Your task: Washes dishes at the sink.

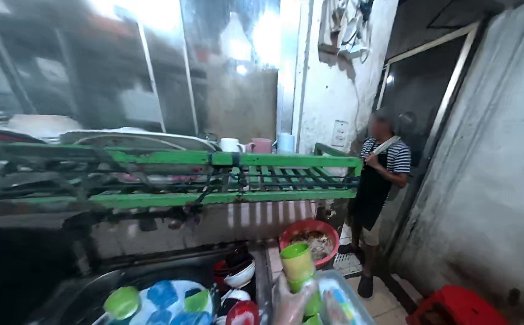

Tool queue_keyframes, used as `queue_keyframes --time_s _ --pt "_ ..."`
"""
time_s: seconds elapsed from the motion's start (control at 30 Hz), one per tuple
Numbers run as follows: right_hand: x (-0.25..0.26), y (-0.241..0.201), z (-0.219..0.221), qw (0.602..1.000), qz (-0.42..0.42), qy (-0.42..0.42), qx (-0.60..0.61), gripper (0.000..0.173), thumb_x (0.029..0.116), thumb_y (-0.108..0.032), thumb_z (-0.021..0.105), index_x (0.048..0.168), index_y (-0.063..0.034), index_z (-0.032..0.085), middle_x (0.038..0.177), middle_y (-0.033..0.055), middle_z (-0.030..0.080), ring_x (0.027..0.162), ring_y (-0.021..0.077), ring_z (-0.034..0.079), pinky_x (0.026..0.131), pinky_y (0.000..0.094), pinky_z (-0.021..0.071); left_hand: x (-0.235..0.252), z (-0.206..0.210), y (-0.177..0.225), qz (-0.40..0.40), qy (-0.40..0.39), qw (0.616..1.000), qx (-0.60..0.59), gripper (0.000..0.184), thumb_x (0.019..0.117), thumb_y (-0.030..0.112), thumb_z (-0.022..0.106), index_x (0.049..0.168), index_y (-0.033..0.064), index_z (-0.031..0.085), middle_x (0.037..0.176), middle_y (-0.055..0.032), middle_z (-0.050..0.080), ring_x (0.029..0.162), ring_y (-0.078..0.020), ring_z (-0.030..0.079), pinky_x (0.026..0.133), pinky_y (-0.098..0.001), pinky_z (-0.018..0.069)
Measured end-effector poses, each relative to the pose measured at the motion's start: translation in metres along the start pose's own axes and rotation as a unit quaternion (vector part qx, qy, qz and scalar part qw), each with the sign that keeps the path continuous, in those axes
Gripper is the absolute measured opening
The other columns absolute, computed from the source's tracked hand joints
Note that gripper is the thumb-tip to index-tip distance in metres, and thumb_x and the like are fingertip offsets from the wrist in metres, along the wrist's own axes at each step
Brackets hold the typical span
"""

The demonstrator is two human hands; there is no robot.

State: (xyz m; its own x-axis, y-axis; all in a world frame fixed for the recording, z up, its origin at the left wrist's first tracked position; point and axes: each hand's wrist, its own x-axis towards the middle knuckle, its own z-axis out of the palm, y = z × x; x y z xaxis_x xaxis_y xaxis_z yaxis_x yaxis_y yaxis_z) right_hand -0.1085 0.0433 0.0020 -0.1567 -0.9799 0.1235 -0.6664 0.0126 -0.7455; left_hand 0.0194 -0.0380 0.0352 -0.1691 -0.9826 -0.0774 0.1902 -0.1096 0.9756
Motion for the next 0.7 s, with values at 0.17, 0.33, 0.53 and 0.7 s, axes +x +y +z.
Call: queue_keyframes --time_s 0.17,0.33,0.53,0.7 --pt "0.01 -0.03 -0.04 0.974 0.006 -0.018 0.225 0.115 0.0717 -0.012 0.084 0.163 -0.0059 0.015 0.156 0.0169 0.043 0.132 0.0156 0.055 0.109 0.0337 0.0496 -0.026 0.003 -0.002 -0.033 -0.177 0.976 -0.12 0.099 0.0858 0.041 0.076 0.157 0.0039 0.018 0.131 -0.0154 0.061 0.113 -0.0193 0.066 0.096 -0.0386 0.058" --pt "-0.002 -0.024 -0.019 0.998 -0.049 0.015 -0.048 0.098 0.0783 -0.011 0.082 0.159 0.0036 0.028 0.153 0.0279 0.045 0.141 0.0388 0.047 0.118 0.0492 0.0393 -0.012 0.001 0.008 -0.023 -0.07 0.993 -0.095 0.085 0.0851 0.034 0.077 0.15 0.0002 0.034 0.128 -0.0181 0.062 0.112 -0.0227 0.065 0.095 -0.0398 0.0572" --pt "-0.002 -0.006 -0.029 0.993 0.012 -0.029 -0.113 0.065 0.1029 -0.038 0.051 0.156 -0.0015 0.04 0.164 0.0277 0.027 0.15 0.0431 0.032 0.123 0.0533 0.0283 0.005 -0.027 0.03 0.044 -0.021 0.96 0.276 0.087 0.0795 0.037 0.084 0.151 0.0066 0.043 0.137 -0.0174 0.06 0.124 -0.0259 0.06 0.107 -0.0442 0.0494" --pt "0.011 -0.061 -0.055 0.993 0.009 0.092 0.075 0.039 0.1095 -0.018 0.037 0.126 0.0001 0.068 0.114 0.0123 0.074 0.11 0.0197 0.07 0.101 0.0397 0.0532 -0.014 -0.031 0.026 0.165 -0.09 0.823 0.536 0.074 0.0841 0.037 0.079 0.149 0.0128 0.051 0.143 -0.014 0.058 0.132 -0.0321 0.056 0.11 -0.0511 0.0459"
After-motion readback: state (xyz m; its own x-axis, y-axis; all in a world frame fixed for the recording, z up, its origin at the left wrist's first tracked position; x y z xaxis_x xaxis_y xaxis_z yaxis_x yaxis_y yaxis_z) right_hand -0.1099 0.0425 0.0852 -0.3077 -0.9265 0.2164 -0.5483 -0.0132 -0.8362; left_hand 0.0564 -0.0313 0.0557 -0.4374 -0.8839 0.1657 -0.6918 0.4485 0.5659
